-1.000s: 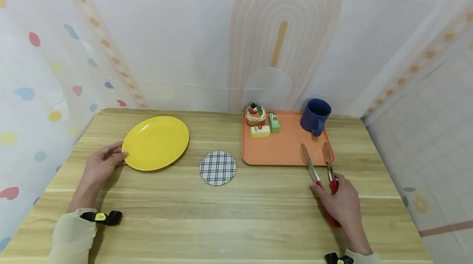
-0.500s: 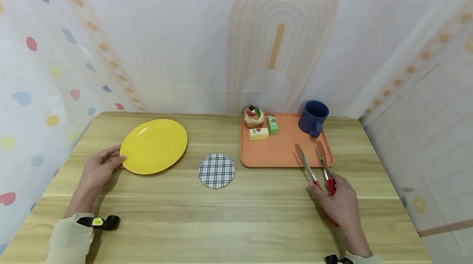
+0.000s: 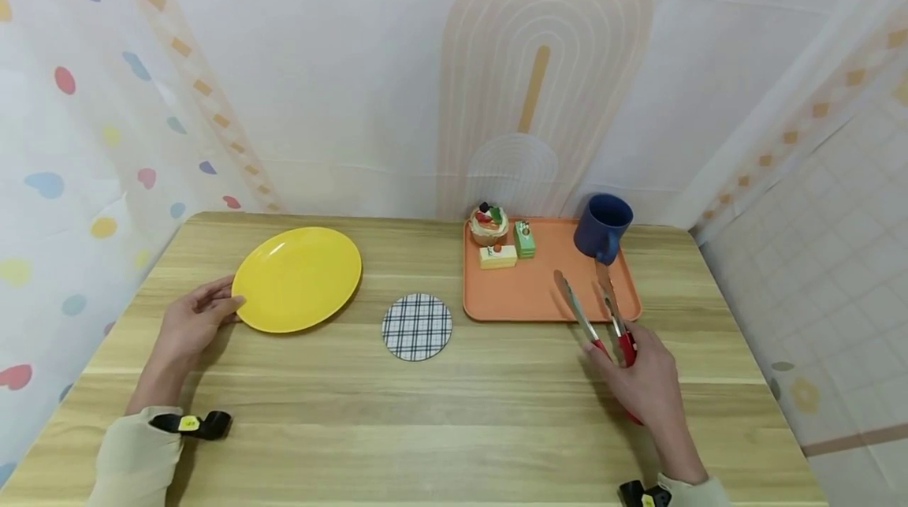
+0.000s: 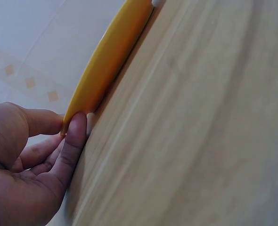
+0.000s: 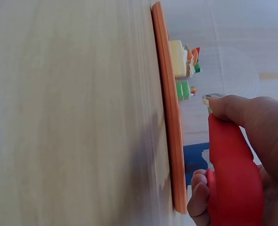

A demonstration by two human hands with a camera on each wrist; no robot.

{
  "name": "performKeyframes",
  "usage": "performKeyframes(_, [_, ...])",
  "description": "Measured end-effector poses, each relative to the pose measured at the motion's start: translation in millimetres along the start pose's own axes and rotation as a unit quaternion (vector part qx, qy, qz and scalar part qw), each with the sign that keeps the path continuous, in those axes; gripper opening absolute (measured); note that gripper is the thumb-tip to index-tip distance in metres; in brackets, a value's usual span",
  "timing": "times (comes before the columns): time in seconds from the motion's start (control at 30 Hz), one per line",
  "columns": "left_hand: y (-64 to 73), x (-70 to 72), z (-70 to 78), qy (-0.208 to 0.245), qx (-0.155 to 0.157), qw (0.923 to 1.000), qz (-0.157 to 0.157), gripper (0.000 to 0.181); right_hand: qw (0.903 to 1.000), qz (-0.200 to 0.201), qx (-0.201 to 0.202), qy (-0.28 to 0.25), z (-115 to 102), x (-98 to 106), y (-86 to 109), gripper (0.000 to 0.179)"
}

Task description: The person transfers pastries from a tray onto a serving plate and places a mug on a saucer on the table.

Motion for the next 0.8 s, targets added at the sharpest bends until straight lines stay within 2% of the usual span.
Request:
performKeyframes(0.13, [2.0,0.6,1.1,-0.001,0.003,1.0000,0.001,0.059,0.9999,0.006,0.009,0.002,-5.7,0.3,-1.0,0.065])
performKeyframes(0.4, [2.3,-0.8,4.2,-0.011,-0.011,0.9999,-0.004,0.056,0.9996,0.013,0.025,0.002,-14.9,2.6,-6.5,0.067])
performKeyframes(0.6, [3.6,-0.2,3.5,-0.017,-0.003,0.9999,-0.001,0.058,0.9993,0.018,0.034,0.001,-21.7,5.5,-13.3,0.072])
performKeyframes(0.8, [4.3,0.8,6.0,-0.023,0.001,0.9997,0.006,0.058,0.9981,0.031,0.052,-0.007,-28.5,9.0,-20.4,0.067])
Point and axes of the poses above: each hand's wrist, its own y-axis away from the middle knuckle, its own x-axis out of the back of the hand, z = x × y, the point moved 3 cm from there along -y, towards the middle knuckle, and after that the axes turned 6 degrees about y, right-handed, at the moved point
